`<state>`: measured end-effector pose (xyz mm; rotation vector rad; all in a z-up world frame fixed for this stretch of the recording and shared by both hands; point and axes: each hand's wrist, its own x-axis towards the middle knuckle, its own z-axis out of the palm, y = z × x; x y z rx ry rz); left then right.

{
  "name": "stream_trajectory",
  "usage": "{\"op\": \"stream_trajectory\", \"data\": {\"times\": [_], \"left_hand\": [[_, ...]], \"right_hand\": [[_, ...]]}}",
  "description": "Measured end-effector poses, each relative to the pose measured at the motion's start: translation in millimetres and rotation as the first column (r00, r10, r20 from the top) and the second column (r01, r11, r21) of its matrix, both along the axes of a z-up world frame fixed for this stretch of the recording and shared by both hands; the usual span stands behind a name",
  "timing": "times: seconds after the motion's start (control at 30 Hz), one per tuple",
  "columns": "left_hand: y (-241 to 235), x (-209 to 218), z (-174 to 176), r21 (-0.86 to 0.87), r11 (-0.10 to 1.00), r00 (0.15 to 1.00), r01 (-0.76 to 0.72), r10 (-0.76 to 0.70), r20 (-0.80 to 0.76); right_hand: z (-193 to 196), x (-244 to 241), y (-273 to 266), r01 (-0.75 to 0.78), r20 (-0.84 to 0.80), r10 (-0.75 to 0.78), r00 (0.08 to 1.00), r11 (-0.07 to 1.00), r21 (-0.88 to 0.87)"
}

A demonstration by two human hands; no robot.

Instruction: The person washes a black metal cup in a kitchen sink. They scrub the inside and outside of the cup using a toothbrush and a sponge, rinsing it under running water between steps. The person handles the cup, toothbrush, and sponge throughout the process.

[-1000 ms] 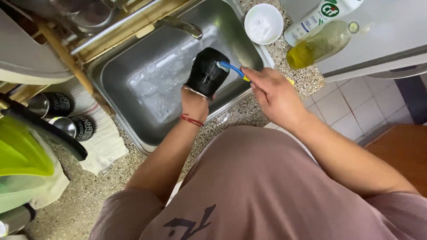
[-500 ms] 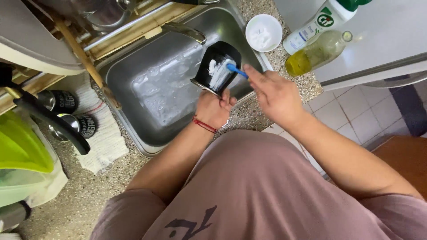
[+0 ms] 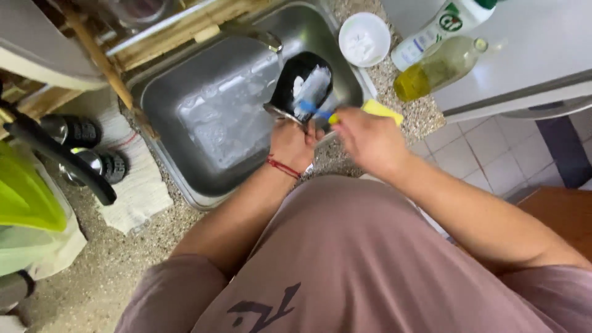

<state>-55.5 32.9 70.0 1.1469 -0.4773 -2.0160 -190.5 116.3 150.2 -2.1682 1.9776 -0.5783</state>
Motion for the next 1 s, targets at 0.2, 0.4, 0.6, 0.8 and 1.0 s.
{"op": "stream_trajectory", "data": {"times": [0.2,0.4,0.6,0.8,1.0], "left_hand": [[-0.2,13.3,-51.5,-0.342,0.916,0.926,0.210,-0.075,0.370],[11.9,8.5,-34.1,-0.146,0.984,0.939,-0.099,0.141,0.314],[7.0,19.7,-20.1,-0.198,0.971,0.926,-0.130,0.190,0.327],[8.6,30.7,-36.3,-0.299,0.945,0.912,-0.130,0.232,0.338],[0.9,49.1,35.8,-0.451,0.892,0.888,-0.037,0.237,0.394]], "right_hand": [[-17.7,0.8,-1.9,0.015,0.047,-0.022,0.999,0.991,0.135],[-24.4,3.3,-4.4,-0.044,-0.110,0.060,0.992,0.989,0.141],[-33.9,-1.5,0.9,-0.047,-0.122,0.063,0.991,0.990,0.129],[-20.9,3.8,4.2,-0.110,-0.123,0.116,0.986,0.993,0.052],[-22.6,-9.7,2.8,-0.248,-0.216,0.223,0.951,0.964,-0.094]]}}
